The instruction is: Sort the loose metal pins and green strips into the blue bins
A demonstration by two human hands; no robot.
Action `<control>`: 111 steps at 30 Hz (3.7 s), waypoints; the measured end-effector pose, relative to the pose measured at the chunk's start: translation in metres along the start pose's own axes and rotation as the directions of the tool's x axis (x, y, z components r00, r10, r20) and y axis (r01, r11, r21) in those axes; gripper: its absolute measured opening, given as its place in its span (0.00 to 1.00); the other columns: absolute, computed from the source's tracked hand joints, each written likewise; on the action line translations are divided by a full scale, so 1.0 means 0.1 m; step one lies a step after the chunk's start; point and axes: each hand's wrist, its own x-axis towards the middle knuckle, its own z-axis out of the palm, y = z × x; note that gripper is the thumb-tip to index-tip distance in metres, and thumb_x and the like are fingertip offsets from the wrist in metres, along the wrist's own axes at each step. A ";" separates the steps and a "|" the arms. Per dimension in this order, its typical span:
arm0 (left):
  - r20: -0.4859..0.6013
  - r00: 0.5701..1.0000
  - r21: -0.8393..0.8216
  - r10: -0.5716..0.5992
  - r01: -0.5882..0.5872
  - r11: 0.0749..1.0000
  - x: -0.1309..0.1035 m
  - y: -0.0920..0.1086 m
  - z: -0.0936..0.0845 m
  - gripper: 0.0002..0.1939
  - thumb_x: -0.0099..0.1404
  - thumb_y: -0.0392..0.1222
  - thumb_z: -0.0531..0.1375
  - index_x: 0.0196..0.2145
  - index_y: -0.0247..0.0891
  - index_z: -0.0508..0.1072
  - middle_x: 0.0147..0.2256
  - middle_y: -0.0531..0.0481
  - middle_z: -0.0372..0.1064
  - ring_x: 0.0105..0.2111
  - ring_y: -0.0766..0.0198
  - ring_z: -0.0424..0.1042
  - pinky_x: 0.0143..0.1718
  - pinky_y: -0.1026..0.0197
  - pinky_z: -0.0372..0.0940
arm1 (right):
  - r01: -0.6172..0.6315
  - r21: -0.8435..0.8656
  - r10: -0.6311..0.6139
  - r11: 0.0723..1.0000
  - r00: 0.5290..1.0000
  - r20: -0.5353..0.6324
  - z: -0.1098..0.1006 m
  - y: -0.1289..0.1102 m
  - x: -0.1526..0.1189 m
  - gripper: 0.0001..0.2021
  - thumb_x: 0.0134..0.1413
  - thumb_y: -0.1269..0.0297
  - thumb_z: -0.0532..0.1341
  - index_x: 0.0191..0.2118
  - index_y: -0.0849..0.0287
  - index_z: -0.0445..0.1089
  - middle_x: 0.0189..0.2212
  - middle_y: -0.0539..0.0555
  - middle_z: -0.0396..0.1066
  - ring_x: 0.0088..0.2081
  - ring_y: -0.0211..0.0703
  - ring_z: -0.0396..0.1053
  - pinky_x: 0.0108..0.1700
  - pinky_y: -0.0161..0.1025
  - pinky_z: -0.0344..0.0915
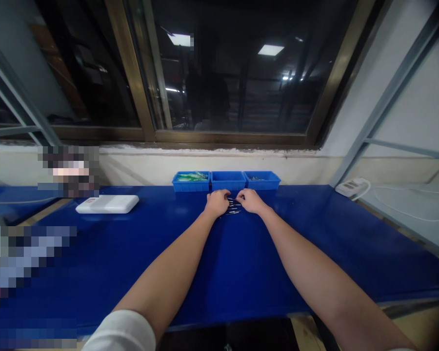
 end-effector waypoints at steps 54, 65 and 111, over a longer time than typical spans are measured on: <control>-0.111 0.990 -0.048 -0.083 0.078 0.996 0.01 -0.01 0.02 0.12 0.63 0.39 0.52 0.44 0.41 0.69 0.48 0.45 0.68 0.52 0.52 0.63 0.50 0.47 0.57 | -0.166 0.390 0.383 0.905 0.717 -0.582 -0.28 0.09 -0.06 0.10 0.43 0.66 0.57 0.30 0.61 0.74 0.27 0.55 0.74 0.30 0.44 0.70 0.40 0.41 0.65; -0.112 0.991 -0.061 -0.074 0.067 0.996 0.02 -0.03 0.03 0.12 0.63 0.37 0.52 0.42 0.41 0.71 0.45 0.45 0.70 0.49 0.53 0.66 0.49 0.49 0.58 | -0.305 0.280 0.400 0.910 0.822 -0.405 -0.20 0.22 -0.01 0.30 0.39 0.67 0.61 0.55 0.59 0.65 0.53 0.58 0.66 0.56 0.56 0.56 0.56 0.53 0.56; -0.173 0.976 -0.338 0.134 -0.187 0.922 -0.02 -0.01 0.01 0.08 0.61 0.36 0.57 0.38 0.38 0.74 0.38 0.48 0.74 0.38 0.64 0.73 0.44 0.62 0.66 | -0.083 0.269 0.082 0.960 0.997 0.016 0.02 -0.09 0.02 0.13 0.58 0.61 0.52 0.29 0.61 0.69 0.27 0.52 0.71 0.30 0.39 0.66 0.33 0.34 0.57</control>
